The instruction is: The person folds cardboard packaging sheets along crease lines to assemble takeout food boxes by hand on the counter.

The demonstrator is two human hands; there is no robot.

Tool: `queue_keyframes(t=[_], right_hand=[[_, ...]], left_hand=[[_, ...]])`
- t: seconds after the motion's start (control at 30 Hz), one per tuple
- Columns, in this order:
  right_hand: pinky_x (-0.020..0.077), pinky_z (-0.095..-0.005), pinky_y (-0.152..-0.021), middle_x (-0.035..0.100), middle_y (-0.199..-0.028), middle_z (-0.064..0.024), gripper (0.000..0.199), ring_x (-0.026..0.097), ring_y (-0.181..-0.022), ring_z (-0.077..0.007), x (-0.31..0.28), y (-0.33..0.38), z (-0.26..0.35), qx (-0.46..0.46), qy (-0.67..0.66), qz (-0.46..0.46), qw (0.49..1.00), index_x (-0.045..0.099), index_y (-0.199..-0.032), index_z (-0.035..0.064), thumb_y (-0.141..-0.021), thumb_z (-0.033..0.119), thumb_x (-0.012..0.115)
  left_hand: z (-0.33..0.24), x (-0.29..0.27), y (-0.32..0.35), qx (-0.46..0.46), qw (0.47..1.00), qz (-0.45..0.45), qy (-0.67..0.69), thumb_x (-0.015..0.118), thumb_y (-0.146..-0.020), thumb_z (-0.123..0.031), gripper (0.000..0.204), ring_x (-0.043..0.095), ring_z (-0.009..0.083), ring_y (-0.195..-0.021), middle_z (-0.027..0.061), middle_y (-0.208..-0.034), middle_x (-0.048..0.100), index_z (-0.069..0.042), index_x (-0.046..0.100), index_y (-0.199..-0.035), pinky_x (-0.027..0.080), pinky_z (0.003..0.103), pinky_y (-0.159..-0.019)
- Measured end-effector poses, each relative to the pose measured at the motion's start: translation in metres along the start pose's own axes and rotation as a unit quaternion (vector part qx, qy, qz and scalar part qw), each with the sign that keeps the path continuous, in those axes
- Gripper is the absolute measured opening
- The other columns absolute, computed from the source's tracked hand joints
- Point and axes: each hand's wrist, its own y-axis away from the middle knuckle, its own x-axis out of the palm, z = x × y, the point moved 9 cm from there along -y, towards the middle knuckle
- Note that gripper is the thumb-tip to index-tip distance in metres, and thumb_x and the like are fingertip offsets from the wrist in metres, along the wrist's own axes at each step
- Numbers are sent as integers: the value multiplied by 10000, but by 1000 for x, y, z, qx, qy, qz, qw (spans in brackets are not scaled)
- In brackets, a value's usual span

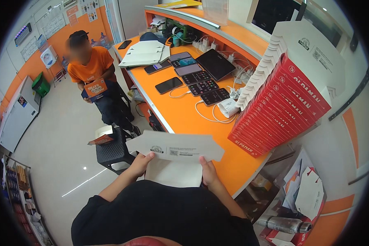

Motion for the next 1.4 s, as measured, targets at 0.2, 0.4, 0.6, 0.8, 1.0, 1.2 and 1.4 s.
queue_keyframes(t=[0.2, 0.4, 0.6, 0.8, 1.0, 1.2, 1.4], right_hand=[[348, -315, -950, 468, -1216, -133, 424, 446, -1118, -192, 8, -4, 6, 24, 64, -109, 992, 348, -1249, -52, -909, 174, 463], [375, -306, -915, 488, -1177, -144, 389, 471, -1084, -197, 19, -19, 6, -22, 87, -114, 989, 364, -1214, -56, -874, 89, 488], [370, -321, -926, 458, -1193, -152, 449, 468, -1087, -214, 10, -30, 15, -76, 69, -138, 985, 301, -1251, -47, -840, 9, 472], [365, -330, -929, 478, -1173, -150, 405, 476, -1075, -215, 10, -35, 15, -100, 93, -146, 980, 352, -1215, -75, -840, 20, 474], [346, -324, -938, 482, -1172, -138, 388, 469, -1076, -205, 17, -43, 7, -102, 117, -97, 983, 376, -1207, -68, -851, 49, 476], [326, -331, -957, 455, -1227, -126, 473, 431, -1132, -207, 23, -58, -16, -66, 183, -69, 978, 341, -1270, -29, -884, 185, 510], [328, -340, -954, 448, -1246, -124, 514, 438, -1128, -226, 4, -49, -52, 74, 62, -89, 991, 358, -1270, -27, -879, 264, 524]], left_hand=[[-4, -4, 0, -47, 995, -81, -18, 555, -863, -302, 464, 483, 178, -1056, 110, -1135, 542, 38, 476, -1169, 366, 304, -910], [-1, -20, 3, 4, 991, -130, -18, 550, -862, -224, 368, 533, 170, -970, 112, -1052, 590, 56, 530, -1100, 404, 290, -853], [-3, -23, 0, 10, 983, -168, -75, 580, -843, -302, 436, 539, 181, -979, 120, -1050, 594, 54, 539, -1092, 410, 298, -849], [14, -28, -7, -38, 983, -176, -27, 536, -862, -371, 506, 511, 186, -1022, 138, -1103, 564, 59, 511, -1128, 385, 301, -884], [13, -37, 4, -16, 977, -209, -45, 523, -869, -365, 519, 494, 198, -1056, 148, -1139, 543, 48, 471, -1180, 370, 306, -906], [26, -56, 18, -27, 970, -242, -10, 525, -875, -311, 500, 470, 197, -1064, 138, -1160, 514, 49, 428, -1208, 347, 305, -925], [14, -48, 16, 8, 966, -254, -47, 553, -853, -334, 498, 504, 211, -1053, 152, -1125, 547, 46, 469, -1163, 377, 312, -900]])
